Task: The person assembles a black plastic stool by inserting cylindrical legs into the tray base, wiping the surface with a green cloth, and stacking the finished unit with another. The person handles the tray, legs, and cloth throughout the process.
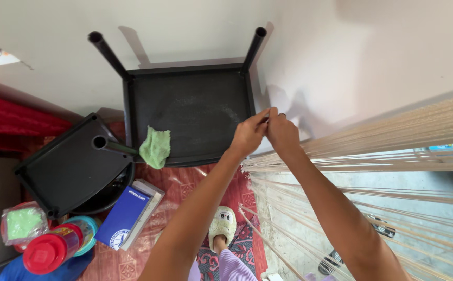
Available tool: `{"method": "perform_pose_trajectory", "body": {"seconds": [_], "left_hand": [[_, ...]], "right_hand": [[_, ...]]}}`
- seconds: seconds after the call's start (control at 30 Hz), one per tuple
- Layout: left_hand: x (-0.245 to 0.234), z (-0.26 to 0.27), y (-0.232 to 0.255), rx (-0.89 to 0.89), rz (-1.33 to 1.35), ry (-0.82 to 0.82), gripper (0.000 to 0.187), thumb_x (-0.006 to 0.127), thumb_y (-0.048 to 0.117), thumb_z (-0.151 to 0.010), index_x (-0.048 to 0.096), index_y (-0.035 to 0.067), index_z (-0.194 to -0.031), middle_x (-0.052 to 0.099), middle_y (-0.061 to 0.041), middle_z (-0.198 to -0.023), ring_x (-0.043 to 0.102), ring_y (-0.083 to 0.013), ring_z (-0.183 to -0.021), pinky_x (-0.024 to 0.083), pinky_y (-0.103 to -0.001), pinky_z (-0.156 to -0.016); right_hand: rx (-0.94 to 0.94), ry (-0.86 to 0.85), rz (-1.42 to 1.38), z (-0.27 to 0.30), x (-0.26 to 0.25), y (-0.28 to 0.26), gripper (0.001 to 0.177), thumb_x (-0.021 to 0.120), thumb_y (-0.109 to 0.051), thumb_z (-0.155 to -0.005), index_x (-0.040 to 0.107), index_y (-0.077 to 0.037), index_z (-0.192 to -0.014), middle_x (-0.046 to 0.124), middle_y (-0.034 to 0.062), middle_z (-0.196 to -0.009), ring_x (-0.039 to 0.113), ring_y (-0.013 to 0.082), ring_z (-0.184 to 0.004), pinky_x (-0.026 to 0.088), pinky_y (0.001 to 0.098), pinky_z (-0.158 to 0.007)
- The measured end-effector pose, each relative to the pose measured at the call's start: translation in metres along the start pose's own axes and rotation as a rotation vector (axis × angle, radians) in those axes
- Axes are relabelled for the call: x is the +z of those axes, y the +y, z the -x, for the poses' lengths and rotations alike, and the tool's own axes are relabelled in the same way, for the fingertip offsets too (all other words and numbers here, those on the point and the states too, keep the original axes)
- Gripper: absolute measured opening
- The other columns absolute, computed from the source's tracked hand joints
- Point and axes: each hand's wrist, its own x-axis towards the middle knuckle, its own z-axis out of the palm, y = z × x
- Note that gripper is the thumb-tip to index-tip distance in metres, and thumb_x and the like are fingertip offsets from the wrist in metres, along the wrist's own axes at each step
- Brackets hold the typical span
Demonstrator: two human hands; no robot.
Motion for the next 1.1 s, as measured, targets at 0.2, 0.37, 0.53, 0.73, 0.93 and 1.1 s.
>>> {"method": "perform_pose_trajectory", "body": {"seconds": [0.2,0.37,0.53,0.73,0.93,1.1], "left_hand": [[-0.015,0.014,-0.012,-0.008,-0.073,0.029,0.041,0.063,0.011,-0.096,0.063,0.012,-0.137,0.073,-0.017,-0.121,0.073,-0.0300,-0.105,0.057,-0.038,-0.092],[-0.050,0.034,-0.017,0.010,-0.140,0.120,0.039,0.063,0.011,-0.096,0.066,0.013,-0.135,0.072,-0.017,-0.119,0.073,-0.0300,-0.103,0.057,-0.038,-0.092],[-0.090,0.055,-0.018,0.006,-0.170,0.224,0.036,0.062,0.010,-0.095,0.068,0.013,-0.130,0.072,-0.014,-0.112,0.073,-0.0286,-0.100,0.057,-0.038,-0.088],[-0.142,0.093,-0.029,-0.077,-0.194,0.341,0.035,0.062,0.009,-0.094,0.070,0.013,-0.129,0.072,-0.014,-0.109,0.072,-0.0299,-0.092,0.056,-0.040,-0.087],[-0.198,0.142,-0.045,-0.116,-0.184,0.448,0.035,0.062,0.008,-0.092,0.070,0.012,-0.126,0.070,-0.016,-0.124,0.071,-0.0317,-0.105,0.055,-0.038,-0.093],[-0.244,0.176,-0.054,-0.118,-0.221,0.496,0.033,0.062,0.008,-0.094,0.071,0.011,-0.125,0.070,-0.017,-0.126,0.068,-0.0345,-0.111,0.054,-0.040,-0.094]], "right_hand": [[0.032,-0.033,-0.020,0.001,-0.018,-0.010,0.047,0.077,-0.030,-0.085,0.051,-0.004,-0.112,0.068,0.0229,-0.092,0.071,0.0448,-0.079,0.058,0.0541,-0.066],[-0.005,0.030,0.195,0.004,-0.027,-0.023,0.046,0.078,-0.026,-0.083,0.057,-0.004,-0.118,0.066,0.0208,-0.119,0.061,0.0414,-0.117,0.044,0.0649,-0.096],[-0.252,0.229,0.307,0.014,-0.025,-0.064,0.061,0.082,-0.025,-0.074,0.062,-0.009,-0.130,0.060,0.0177,-0.139,0.043,0.0405,-0.141,0.020,0.0688,-0.115],[-0.395,0.152,0.070,0.025,-0.007,-0.152,0.059,0.082,-0.022,-0.078,0.060,-0.009,-0.131,0.058,0.0143,-0.138,0.046,0.0369,-0.138,0.020,0.0686,-0.117],[-0.510,0.120,-0.054,0.048,0.003,-0.232,0.055,0.080,-0.020,-0.078,0.060,-0.011,-0.128,0.061,0.0121,-0.132,0.051,0.0325,-0.132,0.026,0.0653,-0.113],[-0.591,0.096,-0.181,0.064,0.001,-0.291,0.046,0.076,-0.014,-0.082,0.062,-0.009,-0.125,0.064,0.0110,-0.128,0.058,0.0302,-0.120,0.039,0.0516,-0.103]]}}
